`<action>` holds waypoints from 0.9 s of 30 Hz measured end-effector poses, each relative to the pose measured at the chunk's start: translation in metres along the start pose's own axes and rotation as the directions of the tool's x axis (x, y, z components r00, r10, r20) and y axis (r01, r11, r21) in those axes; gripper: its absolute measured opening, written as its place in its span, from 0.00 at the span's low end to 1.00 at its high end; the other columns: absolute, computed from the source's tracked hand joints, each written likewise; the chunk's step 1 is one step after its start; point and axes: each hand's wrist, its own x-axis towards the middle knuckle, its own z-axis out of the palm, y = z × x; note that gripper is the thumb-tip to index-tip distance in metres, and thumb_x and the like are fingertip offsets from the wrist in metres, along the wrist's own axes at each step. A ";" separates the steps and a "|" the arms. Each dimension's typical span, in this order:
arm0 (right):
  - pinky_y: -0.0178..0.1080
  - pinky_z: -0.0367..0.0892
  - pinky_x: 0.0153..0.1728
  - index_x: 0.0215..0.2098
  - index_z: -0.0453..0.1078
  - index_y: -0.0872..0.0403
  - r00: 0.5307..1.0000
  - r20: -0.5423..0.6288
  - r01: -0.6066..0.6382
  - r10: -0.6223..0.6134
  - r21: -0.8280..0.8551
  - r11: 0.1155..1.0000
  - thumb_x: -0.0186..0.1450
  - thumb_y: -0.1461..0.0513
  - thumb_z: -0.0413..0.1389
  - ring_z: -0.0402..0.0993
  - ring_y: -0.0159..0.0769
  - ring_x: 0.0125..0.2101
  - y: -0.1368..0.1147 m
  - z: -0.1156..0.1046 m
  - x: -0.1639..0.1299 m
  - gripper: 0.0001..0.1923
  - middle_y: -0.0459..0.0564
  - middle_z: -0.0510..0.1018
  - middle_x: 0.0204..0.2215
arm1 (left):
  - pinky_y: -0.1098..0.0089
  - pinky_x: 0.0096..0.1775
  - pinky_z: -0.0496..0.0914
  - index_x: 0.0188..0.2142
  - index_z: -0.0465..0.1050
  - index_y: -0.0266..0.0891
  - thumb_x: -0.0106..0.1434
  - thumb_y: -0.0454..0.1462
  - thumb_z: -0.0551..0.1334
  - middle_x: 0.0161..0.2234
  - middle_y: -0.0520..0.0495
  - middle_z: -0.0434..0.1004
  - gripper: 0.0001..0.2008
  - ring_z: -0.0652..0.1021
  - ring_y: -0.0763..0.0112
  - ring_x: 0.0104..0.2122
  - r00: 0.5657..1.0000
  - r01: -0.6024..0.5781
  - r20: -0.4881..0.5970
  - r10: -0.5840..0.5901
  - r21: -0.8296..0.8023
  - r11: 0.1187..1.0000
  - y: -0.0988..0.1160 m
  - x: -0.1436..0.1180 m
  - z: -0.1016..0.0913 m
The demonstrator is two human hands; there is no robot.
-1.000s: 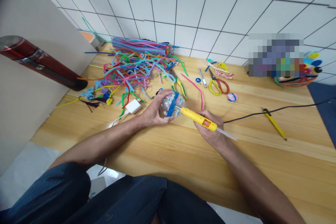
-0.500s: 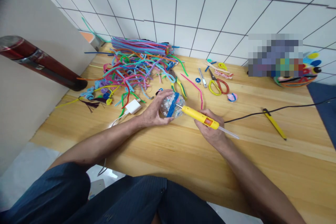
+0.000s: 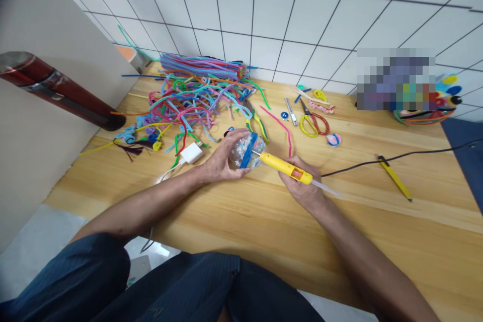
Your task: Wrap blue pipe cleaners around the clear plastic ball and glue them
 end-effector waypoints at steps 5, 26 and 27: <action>0.37 0.67 0.21 0.35 0.74 0.49 0.999 -0.004 -0.037 0.036 -0.023 0.999 0.68 0.53 0.63 0.71 0.34 0.19 0.000 0.002 0.000 0.09 0.43 0.78 0.21 | 0.36 0.68 0.67 0.74 0.50 0.49 0.59 0.42 0.75 0.69 0.32 0.63 0.50 0.68 0.41 0.70 1.000 0.006 0.017 -0.006 -0.012 1.000 -0.001 -0.001 0.000; 0.34 0.66 0.21 0.33 0.73 0.49 0.995 0.009 -0.103 0.103 0.031 0.994 0.68 0.52 0.63 0.70 0.32 0.20 -0.006 -0.004 0.006 0.12 0.41 0.76 0.20 | 0.36 0.68 0.66 0.74 0.51 0.48 0.60 0.42 0.75 0.70 0.32 0.62 0.49 0.68 0.40 0.70 1.000 0.018 0.018 -0.017 -0.048 0.999 0.000 0.000 0.000; 0.34 0.66 0.21 0.33 0.73 0.49 0.996 0.006 -0.093 0.093 0.029 0.995 0.68 0.52 0.63 0.70 0.32 0.19 -0.005 -0.004 0.006 0.11 0.41 0.76 0.20 | 0.36 0.69 0.66 0.74 0.51 0.48 0.60 0.42 0.74 0.70 0.32 0.62 0.49 0.68 0.40 0.70 1.000 0.015 0.016 -0.014 -0.051 0.999 0.000 -0.001 0.000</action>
